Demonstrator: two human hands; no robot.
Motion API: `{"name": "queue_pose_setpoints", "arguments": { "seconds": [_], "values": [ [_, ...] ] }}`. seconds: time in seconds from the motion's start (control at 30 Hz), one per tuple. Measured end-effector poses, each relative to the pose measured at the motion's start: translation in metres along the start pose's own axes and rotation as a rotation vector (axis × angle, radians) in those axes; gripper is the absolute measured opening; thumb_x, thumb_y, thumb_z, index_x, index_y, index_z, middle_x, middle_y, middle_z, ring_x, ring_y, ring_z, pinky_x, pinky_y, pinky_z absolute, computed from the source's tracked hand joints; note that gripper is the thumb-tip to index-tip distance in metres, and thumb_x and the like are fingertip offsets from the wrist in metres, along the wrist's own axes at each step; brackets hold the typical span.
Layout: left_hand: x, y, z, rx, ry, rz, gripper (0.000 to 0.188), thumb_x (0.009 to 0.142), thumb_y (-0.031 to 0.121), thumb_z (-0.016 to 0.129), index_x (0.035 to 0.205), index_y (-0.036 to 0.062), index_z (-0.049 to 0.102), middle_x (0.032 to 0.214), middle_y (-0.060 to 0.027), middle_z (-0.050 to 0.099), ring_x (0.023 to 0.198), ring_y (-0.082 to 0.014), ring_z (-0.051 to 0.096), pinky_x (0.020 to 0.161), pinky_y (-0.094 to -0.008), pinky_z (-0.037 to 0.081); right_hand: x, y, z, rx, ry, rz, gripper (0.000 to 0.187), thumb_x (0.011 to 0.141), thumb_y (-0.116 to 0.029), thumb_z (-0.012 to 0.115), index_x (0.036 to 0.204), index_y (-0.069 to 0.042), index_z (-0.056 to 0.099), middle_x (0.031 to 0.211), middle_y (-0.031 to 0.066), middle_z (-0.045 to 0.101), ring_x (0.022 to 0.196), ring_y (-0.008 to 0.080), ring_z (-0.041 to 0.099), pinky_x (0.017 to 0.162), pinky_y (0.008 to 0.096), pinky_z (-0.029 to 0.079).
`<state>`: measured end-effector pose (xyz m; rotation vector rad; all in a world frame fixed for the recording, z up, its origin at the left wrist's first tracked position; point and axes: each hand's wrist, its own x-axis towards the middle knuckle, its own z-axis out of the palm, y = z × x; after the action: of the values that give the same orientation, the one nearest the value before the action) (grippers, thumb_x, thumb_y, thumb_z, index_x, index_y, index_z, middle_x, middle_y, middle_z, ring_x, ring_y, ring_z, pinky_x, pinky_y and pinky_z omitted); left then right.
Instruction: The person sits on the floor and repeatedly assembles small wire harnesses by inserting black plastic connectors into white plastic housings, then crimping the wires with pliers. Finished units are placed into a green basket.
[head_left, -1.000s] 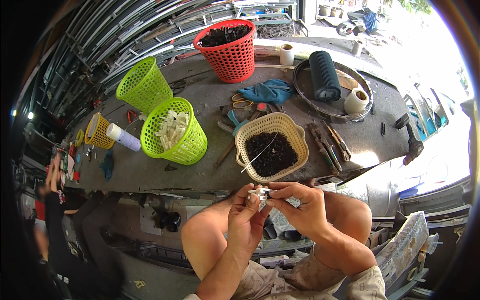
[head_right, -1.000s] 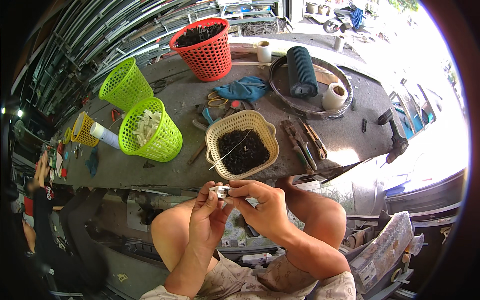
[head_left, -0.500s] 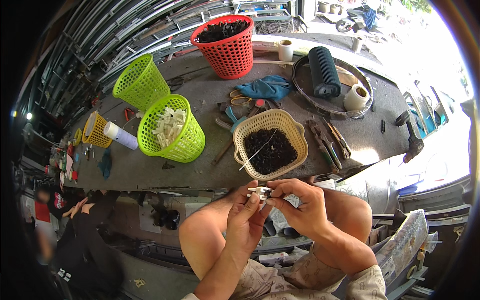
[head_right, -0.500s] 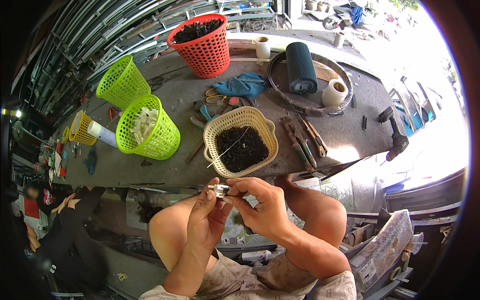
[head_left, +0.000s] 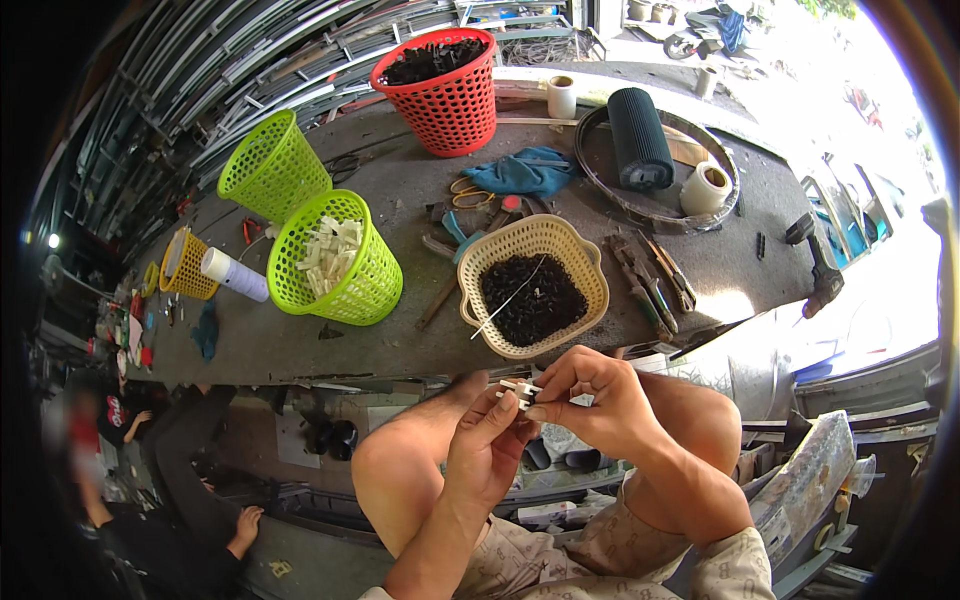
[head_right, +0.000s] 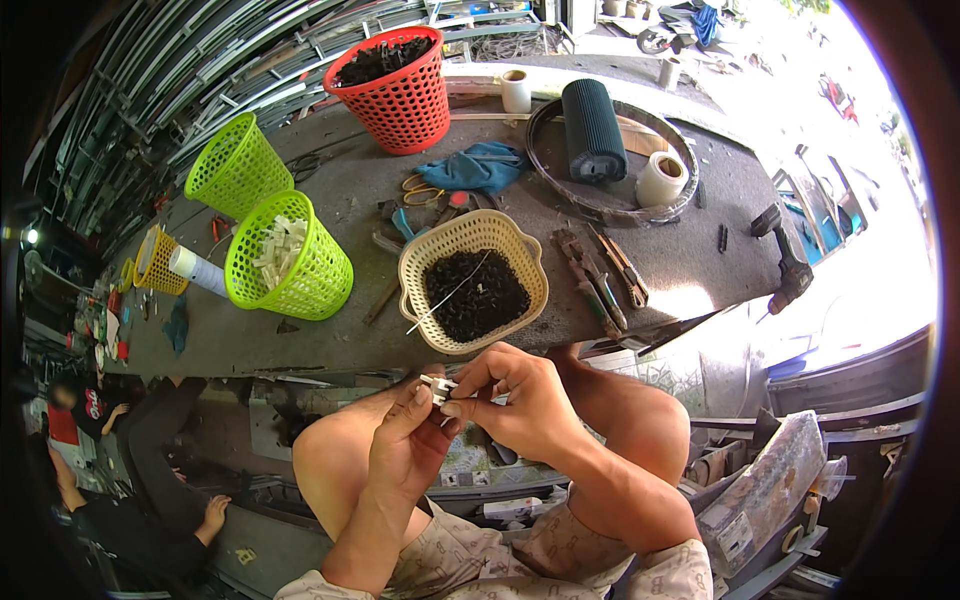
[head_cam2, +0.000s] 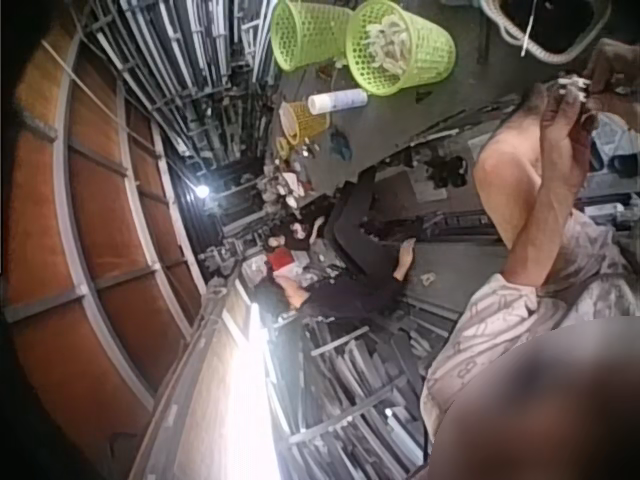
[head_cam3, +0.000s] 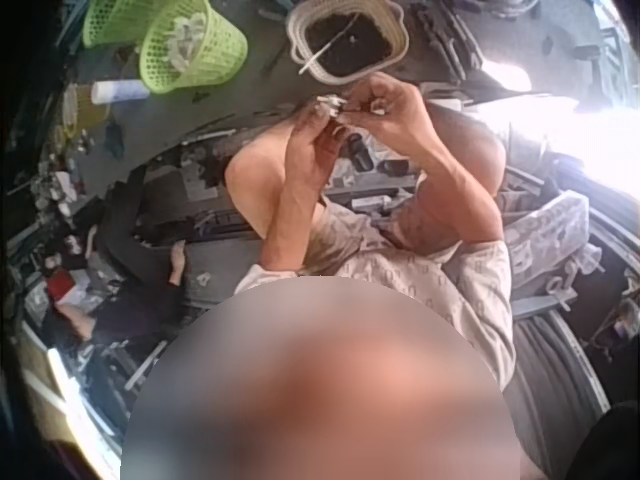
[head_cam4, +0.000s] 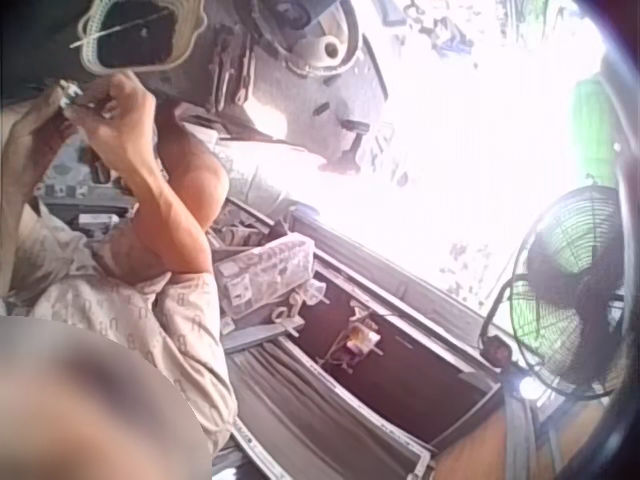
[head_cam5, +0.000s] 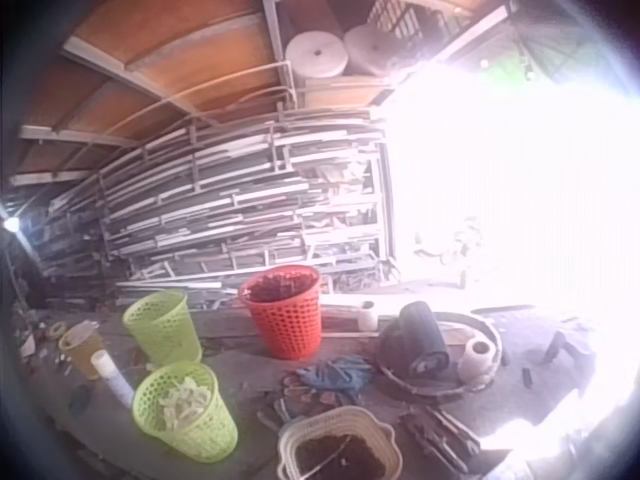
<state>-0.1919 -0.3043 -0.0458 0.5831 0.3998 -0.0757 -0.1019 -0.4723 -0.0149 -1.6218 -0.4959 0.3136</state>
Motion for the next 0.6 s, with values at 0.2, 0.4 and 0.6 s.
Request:
{"name": "queue_pose_setpoints", "arguments": {
  "seconds": [0.2,0.4,0.6],
  "values": [
    [-0.004,0.005,0.001,0.004,-0.054,-0.068,0.029,0.107,0.026,0.063,0.131,0.0094,0.064,0.111,-0.0003,0.073,0.095,-0.0119,0.068,0.071,-0.0284,0.053,0.004,0.001,-0.007,0.241,-0.084,0.217,0.036,0.082,-0.004,0.091,0.108,-0.002,0.067,0.102,0.0033,0.072,0.092,0.0077,0.066,0.08,0.0251,0.055],
    [-0.001,0.006,0.009,-0.03,-0.068,-0.104,0.036,0.107,0.035,0.062,0.132,0.0097,0.061,0.121,-0.0025,0.069,0.1,-0.0138,0.065,0.075,-0.0306,0.051,0.005,-0.011,-0.012,0.36,-0.217,0.253,0.041,0.085,-0.004,0.089,0.119,0.002,0.066,0.101,0.0011,0.07,0.091,0.0071,0.065,0.083,0.0236,0.054],
    [-0.001,-0.002,0.012,-0.04,-0.101,-0.072,0.028,0.108,0.03,0.061,0.125,0.008,0.065,0.113,-0.0036,0.073,0.098,-0.0138,0.07,0.082,-0.0333,0.057,-0.001,-0.017,-0.005,0.371,-0.135,0.264,0.039,0.092,-0.006,0.083,0.125,0.005,0.066,0.106,0.0039,0.073,0.096,0.0086,0.067,0.089,0.027,0.056]
  ]
}}
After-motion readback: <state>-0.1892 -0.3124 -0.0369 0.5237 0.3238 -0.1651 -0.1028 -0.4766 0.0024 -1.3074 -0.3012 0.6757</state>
